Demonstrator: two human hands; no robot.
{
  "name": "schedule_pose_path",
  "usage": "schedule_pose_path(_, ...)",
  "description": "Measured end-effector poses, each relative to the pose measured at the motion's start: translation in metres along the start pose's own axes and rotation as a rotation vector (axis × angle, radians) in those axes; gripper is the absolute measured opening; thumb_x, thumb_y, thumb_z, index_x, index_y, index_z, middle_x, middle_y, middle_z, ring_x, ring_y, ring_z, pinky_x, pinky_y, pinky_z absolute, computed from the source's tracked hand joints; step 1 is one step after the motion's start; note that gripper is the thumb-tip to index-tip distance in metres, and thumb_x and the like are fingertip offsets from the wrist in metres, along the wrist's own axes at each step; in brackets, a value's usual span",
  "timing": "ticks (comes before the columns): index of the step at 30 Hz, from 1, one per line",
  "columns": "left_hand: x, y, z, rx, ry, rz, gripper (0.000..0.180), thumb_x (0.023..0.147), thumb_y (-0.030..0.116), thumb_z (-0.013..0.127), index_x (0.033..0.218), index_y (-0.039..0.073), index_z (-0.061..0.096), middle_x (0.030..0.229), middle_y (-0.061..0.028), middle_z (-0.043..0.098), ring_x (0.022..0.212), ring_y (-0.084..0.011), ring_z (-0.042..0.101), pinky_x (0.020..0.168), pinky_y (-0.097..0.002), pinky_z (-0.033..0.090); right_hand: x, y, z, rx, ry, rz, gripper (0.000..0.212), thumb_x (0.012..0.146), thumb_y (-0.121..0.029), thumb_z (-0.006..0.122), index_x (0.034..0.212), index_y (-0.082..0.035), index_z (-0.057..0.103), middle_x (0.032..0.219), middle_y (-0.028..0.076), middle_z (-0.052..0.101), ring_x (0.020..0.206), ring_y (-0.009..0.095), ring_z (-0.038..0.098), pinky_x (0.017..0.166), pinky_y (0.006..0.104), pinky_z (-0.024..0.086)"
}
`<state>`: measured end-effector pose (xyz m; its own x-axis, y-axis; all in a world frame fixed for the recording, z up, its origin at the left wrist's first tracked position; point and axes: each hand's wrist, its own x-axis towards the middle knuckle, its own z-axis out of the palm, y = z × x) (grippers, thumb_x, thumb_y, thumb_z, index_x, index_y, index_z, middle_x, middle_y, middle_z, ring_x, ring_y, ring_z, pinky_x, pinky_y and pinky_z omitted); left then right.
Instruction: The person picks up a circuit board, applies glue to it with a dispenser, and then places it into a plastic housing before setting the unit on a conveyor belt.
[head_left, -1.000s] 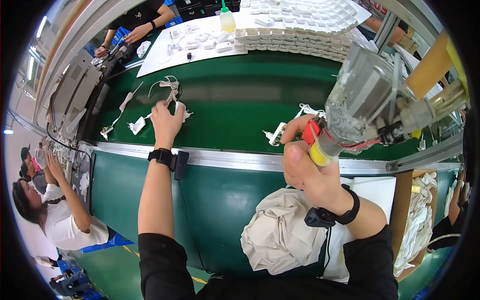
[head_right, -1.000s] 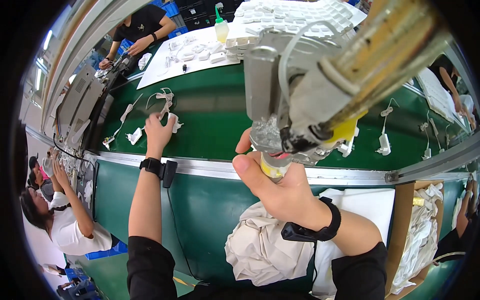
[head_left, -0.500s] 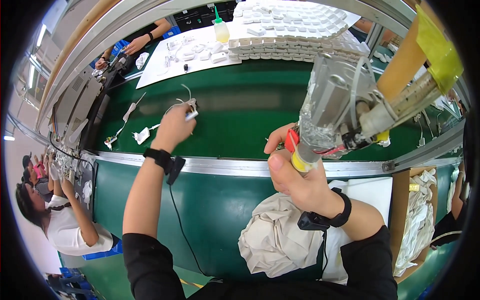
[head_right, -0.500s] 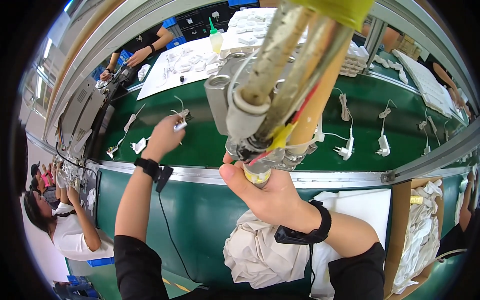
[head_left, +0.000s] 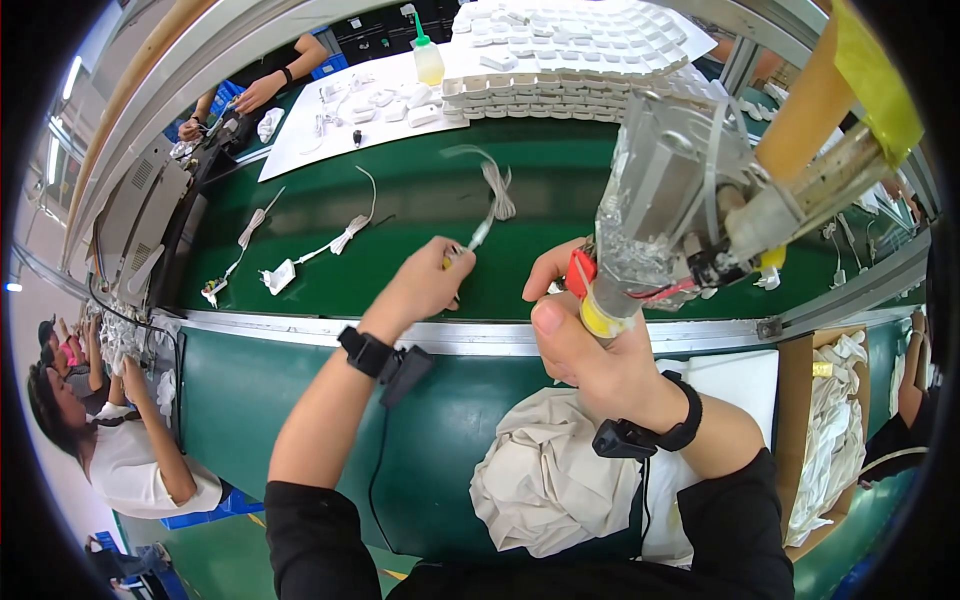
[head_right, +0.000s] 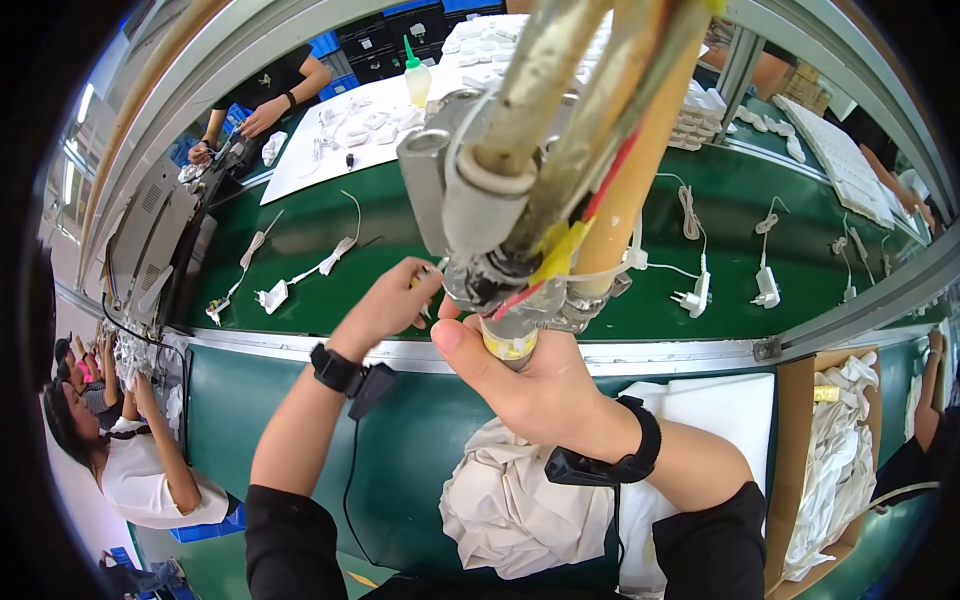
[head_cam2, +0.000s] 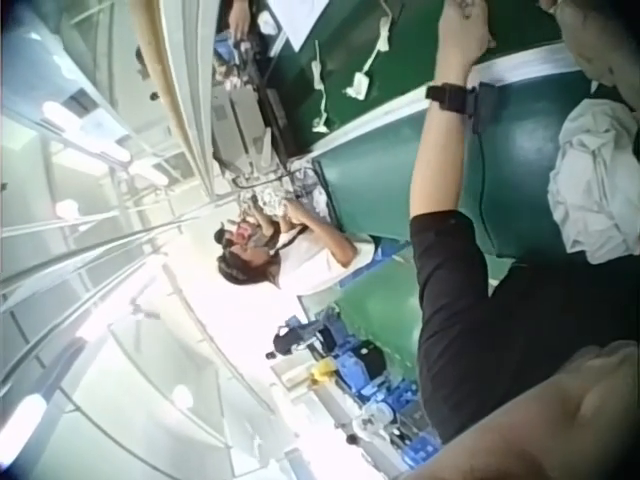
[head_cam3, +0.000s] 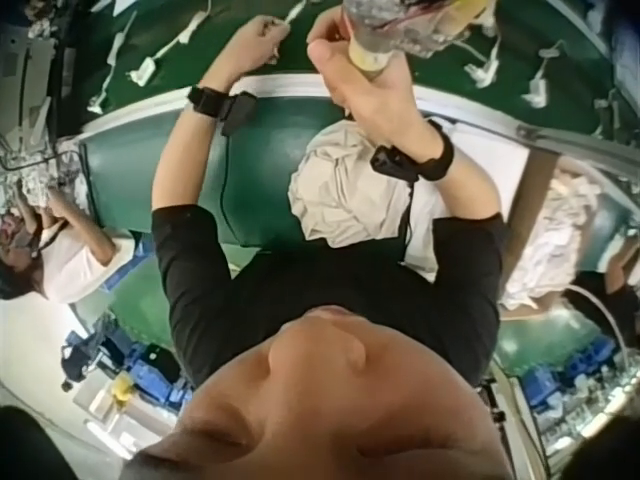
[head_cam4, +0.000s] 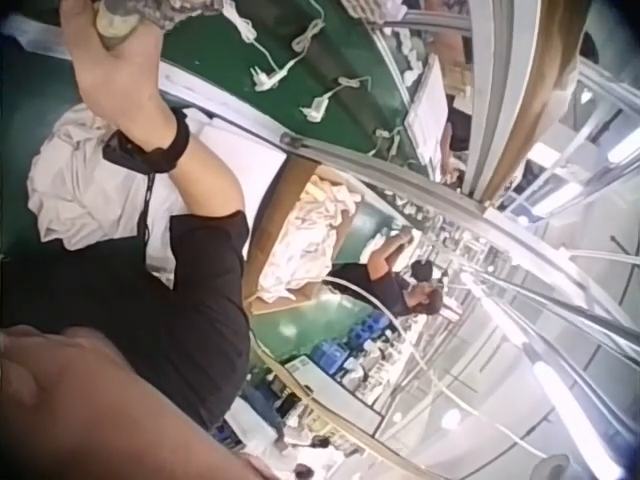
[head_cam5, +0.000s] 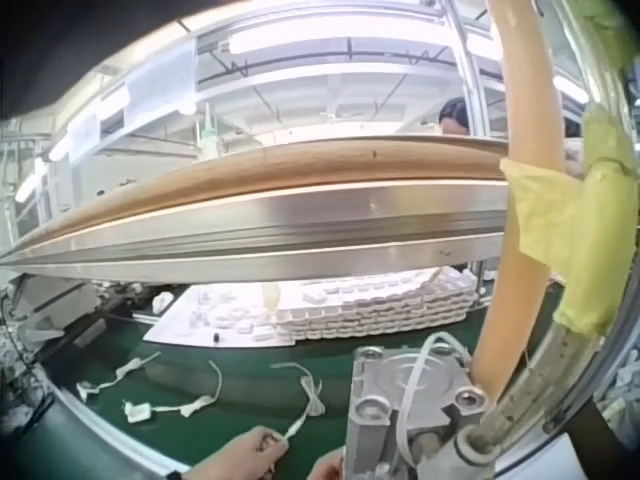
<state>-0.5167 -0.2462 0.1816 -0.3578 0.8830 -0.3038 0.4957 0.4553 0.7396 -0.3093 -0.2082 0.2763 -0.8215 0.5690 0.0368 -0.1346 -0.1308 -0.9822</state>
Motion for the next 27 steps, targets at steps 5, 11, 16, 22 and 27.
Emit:
schedule_pose_path(5,-0.04,0.011,0.051,-1.023,-0.186,-0.226,0.028,0.091,0.023,0.054,0.107,0.003,0.043,0.097,-0.009,0.06,0.086,-0.014,0.062,0.063,-0.0266,0.052,0.007,0.005,-0.013,-0.025,0.026,-0.039,0.027,0.091,-0.023,0.052,0.1,-0.002,0.038,0.053,-0.003,0.037,0.042,0.003,0.03,0.039,0.02,0.024)
schedule_pose_path(11,-0.069,0.001,0.112,-1.42,-0.384,-0.088,0.03,0.093,0.018,0.048,0.119,0.006,0.039,0.115,-0.0107,0.055,0.1,-0.0161,0.058,0.07,-0.0283,0.054,0.016,0.008,-0.023,0.003,0.072,-0.061,0.028,0.093,-0.027,0.05,0.1,-0.003,0.038,0.053,-0.003,0.036,0.041,0.003,0.03,0.038,0.0205,0.025)
schedule_pose_path(16,-0.074,0.003,0.115,-1.341,-0.579,0.024,0.036,0.094,0.011,0.043,0.129,0.009,0.034,0.125,-0.0109,0.049,0.11,-0.0181,0.054,0.074,-0.0295,0.055,0.017,0.02,-0.031,0.075,0.038,-0.105,0.019,0.091,-0.017,0.054,0.098,-0.002,0.045,0.075,-0.001,0.049,0.06,0.001,0.04,0.053,0.0192,0.031)
schedule_pose_path(22,-0.077,0.001,0.117,-1.259,-0.607,0.118,0.04,0.092,0.003,0.044,0.13,0.01,0.033,0.127,-0.0105,0.048,0.115,-0.0189,0.052,0.078,-0.0296,0.055,0.018,0.033,-0.028,0.059,0.083,-0.153,0.017,0.09,-0.014,0.055,0.094,-0.002,0.044,0.08,0.001,0.048,0.061,0.002,0.039,0.054,0.0201,0.031)
schedule_pose_path(27,-0.079,0.001,0.112,-1.268,-0.604,0.113,0.042,0.09,0.0,0.046,0.129,0.009,0.033,0.127,-0.0104,0.048,0.115,-0.0184,0.051,0.079,-0.0292,0.055,0.017,0.038,-0.023,-0.004,0.075,-0.161,0.029,0.089,-0.028,0.057,0.094,-0.006,0.039,0.061,-0.001,0.04,0.047,0.003,0.032,0.043,0.0206,0.026)
